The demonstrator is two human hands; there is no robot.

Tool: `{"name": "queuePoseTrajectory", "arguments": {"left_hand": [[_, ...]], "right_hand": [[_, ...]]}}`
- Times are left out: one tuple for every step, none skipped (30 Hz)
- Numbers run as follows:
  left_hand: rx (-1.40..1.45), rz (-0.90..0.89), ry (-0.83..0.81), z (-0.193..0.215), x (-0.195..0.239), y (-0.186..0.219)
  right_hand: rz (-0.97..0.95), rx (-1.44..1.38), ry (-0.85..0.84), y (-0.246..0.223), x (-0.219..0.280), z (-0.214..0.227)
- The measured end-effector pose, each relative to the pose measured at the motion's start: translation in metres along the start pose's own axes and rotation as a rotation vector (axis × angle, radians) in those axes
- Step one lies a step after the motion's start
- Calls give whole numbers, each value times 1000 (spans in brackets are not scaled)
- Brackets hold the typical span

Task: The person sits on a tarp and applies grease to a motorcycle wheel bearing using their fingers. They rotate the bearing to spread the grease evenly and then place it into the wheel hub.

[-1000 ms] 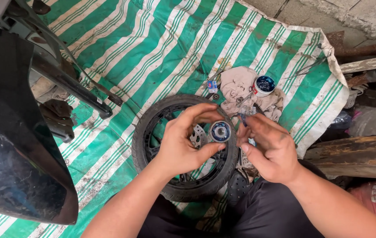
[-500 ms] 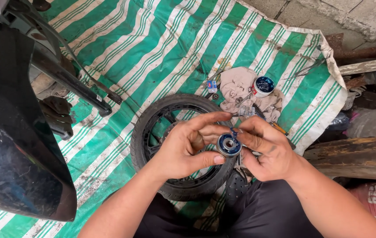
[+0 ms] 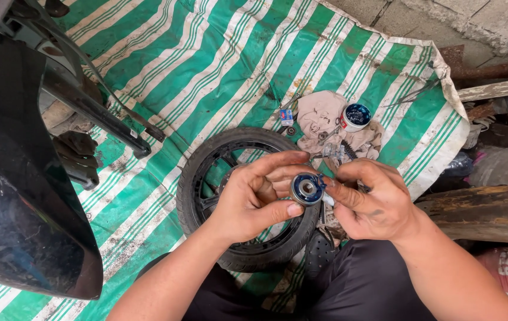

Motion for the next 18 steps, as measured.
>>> {"name": "queuePoseTrajectory", "arguments": {"left_hand": [[-5, -6, 10, 1, 0, 2], [-5, -4, 10, 0, 1, 1], [-52, -26, 10, 0, 1, 3], [-98, -48, 8, -1, 1, 5], [-98, -48, 7, -1, 0, 4], [-136, -70, 11, 0, -1, 5], [-174, -91, 15, 0, -2, 6], [-175, -91, 15, -1, -4, 7], [-201, -114, 9, -2, -5, 9], [-228, -136, 3, -4, -5, 12], [-229, -135, 3, -4, -5, 13], [-242, -138, -4, -4, -4, 14], [-255, -141, -11, -5, -3, 15], [-255, -139, -10, -6, -3, 16], [-267, -131, -26, -8, -3, 15], [-277, -121, -44, -10, -3, 14], [-275, -120, -45, -12, -3, 16], [-313, -115, -60, -16, -3, 17]], "right_hand": [[8, -7, 5, -2, -3, 1], [7, -7, 6, -2, -3, 2], [32, -8, 9, -3, -3, 3], [57, -7, 12, -5, -3, 5], [57, -6, 13, -6, -4, 6], [74, -9, 28, -8, -5, 7], [91, -11, 42, -11, -6, 9], [92, -12, 43, -10, -4, 10], [90, -59, 50, -9, -1, 12], [88, -106, 57, -8, 1, 14], [87, -107, 59, -8, 6, 17], [39, -139, 61, -3, 10, 19], [-10, -172, 63, 1, 14, 21], [-11, -173, 63, 3, 18, 20], [-49, -135, 63, 9, 22, 19], [-89, -94, 62, 14, 27, 19], [-91, -92, 61, 14, 25, 18], [-100, -82, 47, 14, 23, 15]]}}
Point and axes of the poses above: each hand's wrist, its own x-axis away from the middle knuckle, its own z-axis out of the back of the hand, y = z × x, the point moved 9 cm from there along -x, towards the middle knuckle, and after that the axes turned 3 degrees about y, right-handed, at the moved point
